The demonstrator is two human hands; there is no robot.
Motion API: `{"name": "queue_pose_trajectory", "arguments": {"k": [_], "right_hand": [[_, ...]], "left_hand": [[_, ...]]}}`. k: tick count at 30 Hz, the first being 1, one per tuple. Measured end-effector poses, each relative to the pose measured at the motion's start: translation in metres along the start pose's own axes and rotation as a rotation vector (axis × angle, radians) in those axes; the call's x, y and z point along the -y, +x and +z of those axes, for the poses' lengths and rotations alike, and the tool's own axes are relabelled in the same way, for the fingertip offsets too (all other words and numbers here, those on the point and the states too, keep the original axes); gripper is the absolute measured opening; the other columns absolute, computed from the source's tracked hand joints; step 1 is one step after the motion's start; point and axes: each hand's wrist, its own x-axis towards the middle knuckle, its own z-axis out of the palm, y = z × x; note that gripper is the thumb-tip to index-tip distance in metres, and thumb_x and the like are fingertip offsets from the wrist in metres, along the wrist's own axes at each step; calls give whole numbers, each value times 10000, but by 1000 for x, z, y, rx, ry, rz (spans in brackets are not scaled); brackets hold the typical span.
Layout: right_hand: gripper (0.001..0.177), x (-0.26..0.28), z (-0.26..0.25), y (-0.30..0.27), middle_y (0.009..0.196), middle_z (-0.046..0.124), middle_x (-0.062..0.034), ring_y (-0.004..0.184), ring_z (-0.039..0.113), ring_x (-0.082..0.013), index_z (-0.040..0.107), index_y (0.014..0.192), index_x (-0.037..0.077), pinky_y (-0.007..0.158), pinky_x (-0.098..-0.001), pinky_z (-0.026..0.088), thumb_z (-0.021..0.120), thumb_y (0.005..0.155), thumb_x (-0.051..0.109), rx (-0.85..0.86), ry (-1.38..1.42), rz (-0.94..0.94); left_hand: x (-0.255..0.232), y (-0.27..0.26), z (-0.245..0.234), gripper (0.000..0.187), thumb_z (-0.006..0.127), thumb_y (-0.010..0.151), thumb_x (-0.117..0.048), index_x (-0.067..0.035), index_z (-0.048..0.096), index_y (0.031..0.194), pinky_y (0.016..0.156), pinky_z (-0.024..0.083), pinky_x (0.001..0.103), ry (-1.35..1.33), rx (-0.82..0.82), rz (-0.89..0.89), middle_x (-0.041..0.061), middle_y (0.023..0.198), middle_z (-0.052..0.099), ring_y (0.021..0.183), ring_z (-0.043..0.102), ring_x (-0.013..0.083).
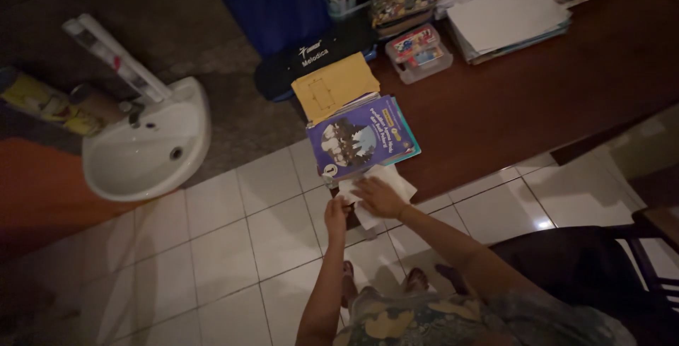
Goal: Cleaning a wooden table by wiping it with a tissue.
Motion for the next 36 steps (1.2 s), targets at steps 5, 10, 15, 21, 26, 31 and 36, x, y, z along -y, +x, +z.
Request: {"name": "queue_pose_trajectory", "arguments": {"k": [5,10,15,21,26,31,36], "right_hand": [[529,-25,-38,-15,1564,476,-135,1447,418,-337,540,1460,155,1177,-576,271,585,975,362,54,-11,48],[565,-55,-76,-44,1563,461,-117,1457,411,-317,505,1484,175,1170,-583,272,581,962,379,142,-70,148],[577,-83,-91,-77,1593,425,-100,1486,337,-296,464,1521,220,1226,-565,213,521,995,448,126,-174,302],[597,-126,-101,-98,1661,328,-107,1542,262,-284,413,1539,194,1237,-548,170,415,1032,509,151,-317,453],[602,-149,-95,-93,1665,338,-88,1547,284,-281,427,1543,198,1248,-543,181,395,1031,513,60,-330,543],[584,-169,-85,-85,1637,367,-118,1514,317,-319,469,1527,165,1213,-566,207,428,1039,485,-94,-379,487],[524,-180,-80,-63,1616,428,-115,1502,381,-314,522,1483,153,1214,-578,267,498,1038,429,-233,-393,413]], "left_hand": [[-7,-7,33,370,527,1059,-341,-21,702,1127,690,556,281,54,38,-32,82,964,744,755,688,155],[2,-3,78,385,520,1062,-375,-43,698,1140,741,582,292,190,153,76,83,999,755,829,722,177],[-18,-14,119,295,556,1062,-366,-114,696,1127,808,560,382,606,231,312,126,1022,763,930,741,326],[-28,-15,143,113,655,950,-225,-143,700,1012,865,515,476,870,262,674,117,1014,678,1001,628,367],[-30,-14,149,106,657,922,-176,-137,670,1020,881,496,490,968,300,771,113,1042,627,1016,592,359],[-43,-25,157,175,640,897,-139,-106,637,1068,974,447,520,956,307,868,138,1151,600,1144,550,371],[-48,-25,156,306,630,913,-136,-59,630,1208,1109,379,553,953,306,917,178,1366,575,1319,505,388]]}}
